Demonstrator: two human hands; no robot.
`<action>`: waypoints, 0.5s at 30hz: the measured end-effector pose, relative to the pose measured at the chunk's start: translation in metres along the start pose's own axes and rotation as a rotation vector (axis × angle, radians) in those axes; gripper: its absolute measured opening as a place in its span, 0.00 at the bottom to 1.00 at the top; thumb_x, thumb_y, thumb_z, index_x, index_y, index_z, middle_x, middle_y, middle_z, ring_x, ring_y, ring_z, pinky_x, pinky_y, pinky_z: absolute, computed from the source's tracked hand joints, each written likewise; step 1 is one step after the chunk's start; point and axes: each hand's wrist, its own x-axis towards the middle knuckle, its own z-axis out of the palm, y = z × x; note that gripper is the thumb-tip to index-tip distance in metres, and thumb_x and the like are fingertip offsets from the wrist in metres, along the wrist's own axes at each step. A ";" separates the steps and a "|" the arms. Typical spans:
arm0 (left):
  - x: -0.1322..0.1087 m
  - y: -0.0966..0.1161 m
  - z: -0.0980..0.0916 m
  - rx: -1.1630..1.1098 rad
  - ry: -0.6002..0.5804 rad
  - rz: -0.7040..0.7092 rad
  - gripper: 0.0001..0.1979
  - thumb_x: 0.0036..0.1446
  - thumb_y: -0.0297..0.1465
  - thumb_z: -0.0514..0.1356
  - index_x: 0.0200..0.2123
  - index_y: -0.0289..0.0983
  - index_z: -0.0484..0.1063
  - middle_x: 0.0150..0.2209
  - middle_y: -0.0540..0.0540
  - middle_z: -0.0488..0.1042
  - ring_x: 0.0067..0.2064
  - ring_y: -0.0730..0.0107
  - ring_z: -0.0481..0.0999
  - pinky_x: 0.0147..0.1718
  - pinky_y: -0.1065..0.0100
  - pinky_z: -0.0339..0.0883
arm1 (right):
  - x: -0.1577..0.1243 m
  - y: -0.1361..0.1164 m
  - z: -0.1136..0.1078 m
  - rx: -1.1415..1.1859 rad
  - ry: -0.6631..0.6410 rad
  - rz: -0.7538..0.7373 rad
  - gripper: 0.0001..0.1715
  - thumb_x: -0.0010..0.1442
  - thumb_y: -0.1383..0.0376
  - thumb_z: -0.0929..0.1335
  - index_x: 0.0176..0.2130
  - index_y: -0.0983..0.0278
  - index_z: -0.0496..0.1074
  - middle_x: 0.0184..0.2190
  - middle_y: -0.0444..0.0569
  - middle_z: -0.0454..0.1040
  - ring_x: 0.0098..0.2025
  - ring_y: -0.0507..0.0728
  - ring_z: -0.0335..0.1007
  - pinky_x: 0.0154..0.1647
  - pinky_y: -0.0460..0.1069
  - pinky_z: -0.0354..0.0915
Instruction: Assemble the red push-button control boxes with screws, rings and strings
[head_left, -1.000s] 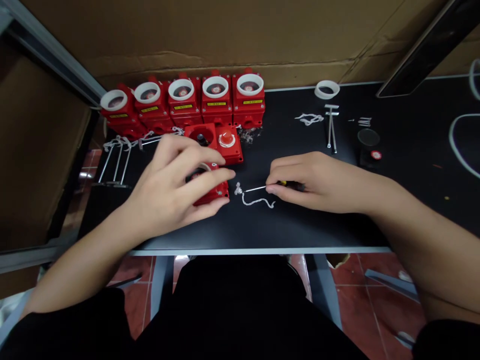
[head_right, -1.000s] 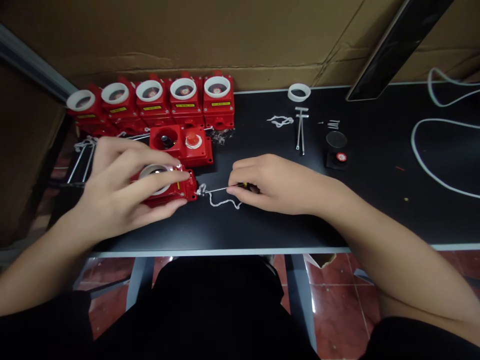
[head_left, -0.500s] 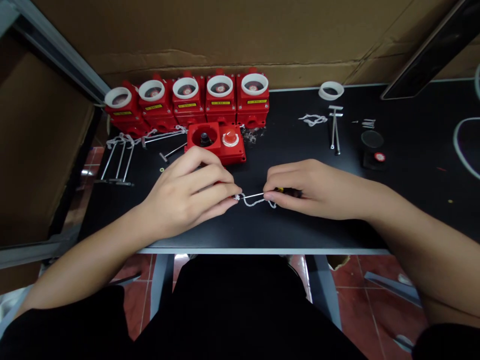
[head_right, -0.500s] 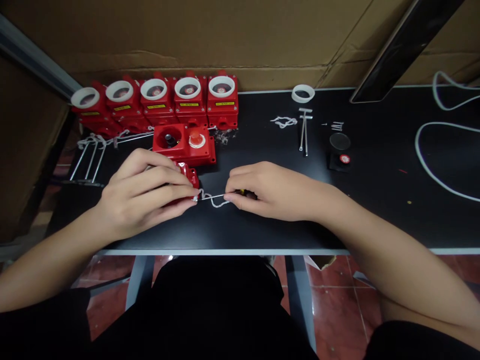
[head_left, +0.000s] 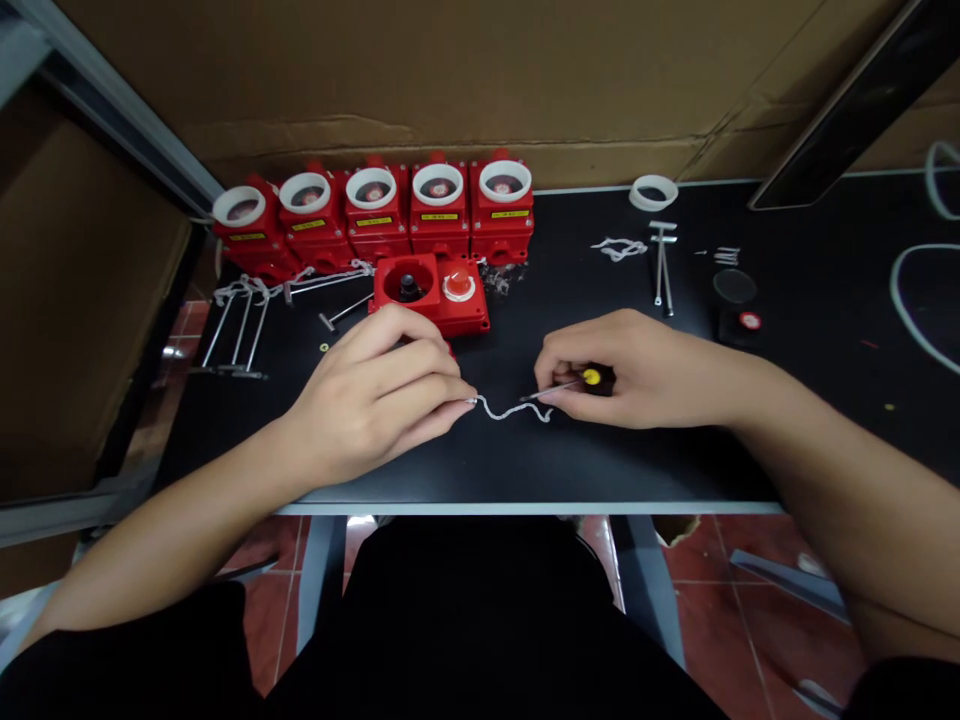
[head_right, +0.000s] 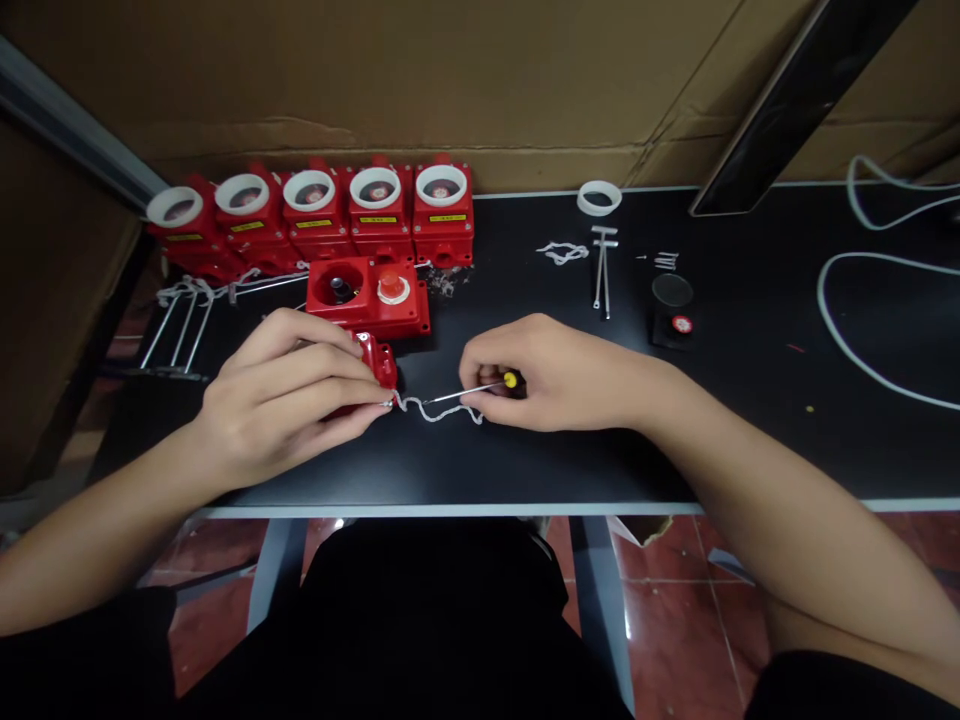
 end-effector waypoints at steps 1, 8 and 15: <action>0.000 0.001 0.001 0.002 0.015 0.004 0.07 0.78 0.28 0.77 0.53 0.41 0.84 0.46 0.49 0.92 0.49 0.55 0.90 0.49 0.54 0.88 | 0.002 -0.002 0.003 0.056 0.041 0.015 0.07 0.76 0.63 0.76 0.43 0.63 0.84 0.31 0.41 0.80 0.29 0.49 0.72 0.33 0.46 0.64; -0.003 0.008 0.004 -0.006 0.003 0.007 0.06 0.78 0.27 0.76 0.53 0.39 0.85 0.44 0.46 0.91 0.51 0.52 0.91 0.47 0.51 0.87 | 0.014 -0.020 0.047 0.318 0.201 0.071 0.11 0.75 0.58 0.81 0.46 0.63 0.86 0.33 0.41 0.86 0.29 0.49 0.72 0.34 0.46 0.63; 0.002 0.009 0.002 0.134 -0.034 0.125 0.01 0.80 0.24 0.73 0.50 0.35 0.86 0.42 0.46 0.91 0.48 0.52 0.91 0.44 0.53 0.85 | 0.017 -0.016 0.058 0.370 0.219 0.101 0.13 0.76 0.56 0.81 0.43 0.62 0.85 0.34 0.43 0.87 0.30 0.50 0.73 0.38 0.47 0.68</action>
